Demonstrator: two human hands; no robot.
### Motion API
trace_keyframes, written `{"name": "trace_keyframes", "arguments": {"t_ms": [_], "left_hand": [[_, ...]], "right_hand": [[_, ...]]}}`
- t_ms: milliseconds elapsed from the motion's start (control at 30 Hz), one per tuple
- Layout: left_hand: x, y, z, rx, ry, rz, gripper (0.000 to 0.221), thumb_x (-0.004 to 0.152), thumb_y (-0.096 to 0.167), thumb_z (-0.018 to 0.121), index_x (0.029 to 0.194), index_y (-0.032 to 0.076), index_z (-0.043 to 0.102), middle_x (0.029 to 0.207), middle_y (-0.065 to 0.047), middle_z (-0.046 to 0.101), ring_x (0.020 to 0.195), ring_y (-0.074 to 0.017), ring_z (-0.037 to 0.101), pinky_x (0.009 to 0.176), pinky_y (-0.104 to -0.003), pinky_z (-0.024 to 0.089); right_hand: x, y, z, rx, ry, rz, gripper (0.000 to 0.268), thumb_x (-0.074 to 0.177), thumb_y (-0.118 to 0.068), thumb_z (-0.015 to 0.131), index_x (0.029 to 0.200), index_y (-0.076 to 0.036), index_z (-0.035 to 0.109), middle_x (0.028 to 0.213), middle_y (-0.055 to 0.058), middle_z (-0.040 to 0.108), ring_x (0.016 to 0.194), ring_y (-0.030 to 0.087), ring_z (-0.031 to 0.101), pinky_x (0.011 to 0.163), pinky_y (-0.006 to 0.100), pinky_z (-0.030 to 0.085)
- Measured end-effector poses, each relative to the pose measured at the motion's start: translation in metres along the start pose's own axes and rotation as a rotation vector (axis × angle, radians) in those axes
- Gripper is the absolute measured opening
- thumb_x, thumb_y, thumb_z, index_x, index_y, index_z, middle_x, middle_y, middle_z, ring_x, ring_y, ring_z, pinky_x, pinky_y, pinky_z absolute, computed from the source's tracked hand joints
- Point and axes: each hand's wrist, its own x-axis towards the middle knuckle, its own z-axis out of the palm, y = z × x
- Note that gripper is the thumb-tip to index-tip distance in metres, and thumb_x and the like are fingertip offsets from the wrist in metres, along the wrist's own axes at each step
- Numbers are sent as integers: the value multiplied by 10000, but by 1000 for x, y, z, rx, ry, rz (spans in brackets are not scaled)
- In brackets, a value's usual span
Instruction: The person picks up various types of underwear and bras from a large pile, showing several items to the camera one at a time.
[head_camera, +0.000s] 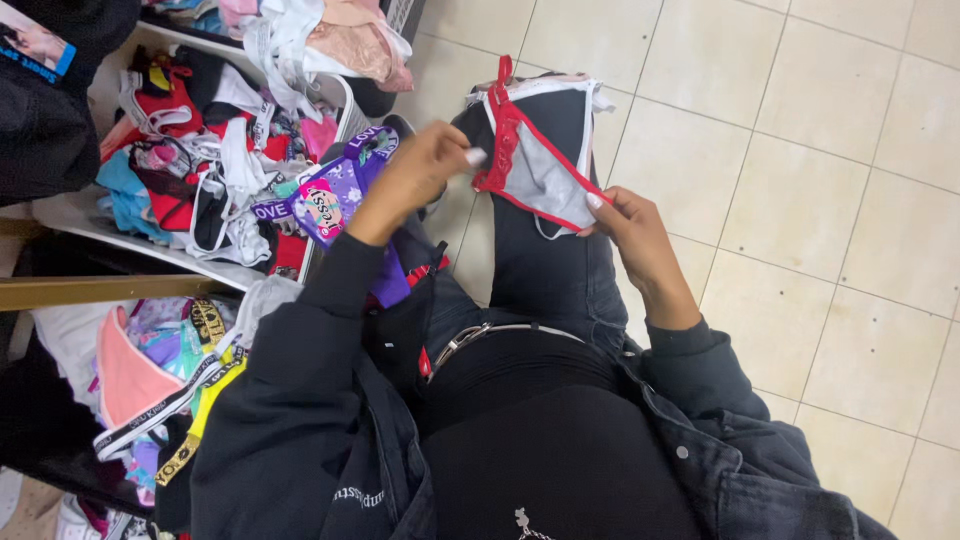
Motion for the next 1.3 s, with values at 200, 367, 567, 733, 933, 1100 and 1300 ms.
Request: {"name": "trace_keyframes", "arguments": {"t_ms": [200,367,567,733,933,1100,1300], "left_hand": [[11,-53,56,62,-146,-12,717,941,426,982,1432,42,629,1320,-225,772,1248,-441,757,1043,-560,601],[23,-63,81,-438,-189,-70,408,1000,254,946,1272,46,724,1067,-87,710,927,-147,766,785,-250,627],[20,-61,81,-634,-55,-224,234,965,246,940,1093,128,784,908,-17,769,773,-77,738,665,-204,565],[22,-65,83,-578,-104,-246,239,970,197,875,1159,149,737,962,11,682,849,-119,694,722,-245,564],[29,-82,87,-550,-149,-224,244,965,155,878,1133,136,703,945,33,742,814,-94,701,708,-234,562],[38,-70,64,-542,-84,-113,252,998,155,886,1154,110,694,948,16,732,806,-89,696,713,-219,537],[92,14,45,-335,-196,305,239,1043,61,828,1199,65,648,1061,-105,747,917,-141,704,792,-321,599]], "right_hand": [[10,-8,-4,-75,69,-145,163,1077,-164,848,1147,-38,770,924,34,747,835,111,768,884,262,601],[4,-30,6,-155,14,-232,202,1053,-192,902,1171,-49,822,867,59,783,816,65,708,857,225,563],[-19,-64,28,-290,-73,-312,217,999,-101,918,1188,-39,830,878,98,803,836,131,707,871,305,564],[-22,0,75,-335,-138,-431,216,929,-34,895,1134,-46,825,983,172,833,968,328,795,929,487,592],[-15,32,63,-462,-27,-429,207,889,-63,934,1073,-85,842,964,172,861,990,395,846,869,471,639],[-10,55,28,-288,196,-259,123,977,-24,875,1087,-1,824,1017,235,867,953,354,869,819,408,684],[-17,56,44,-18,257,-269,166,1031,-67,876,998,57,770,1113,195,827,1036,165,782,913,304,641]]}}
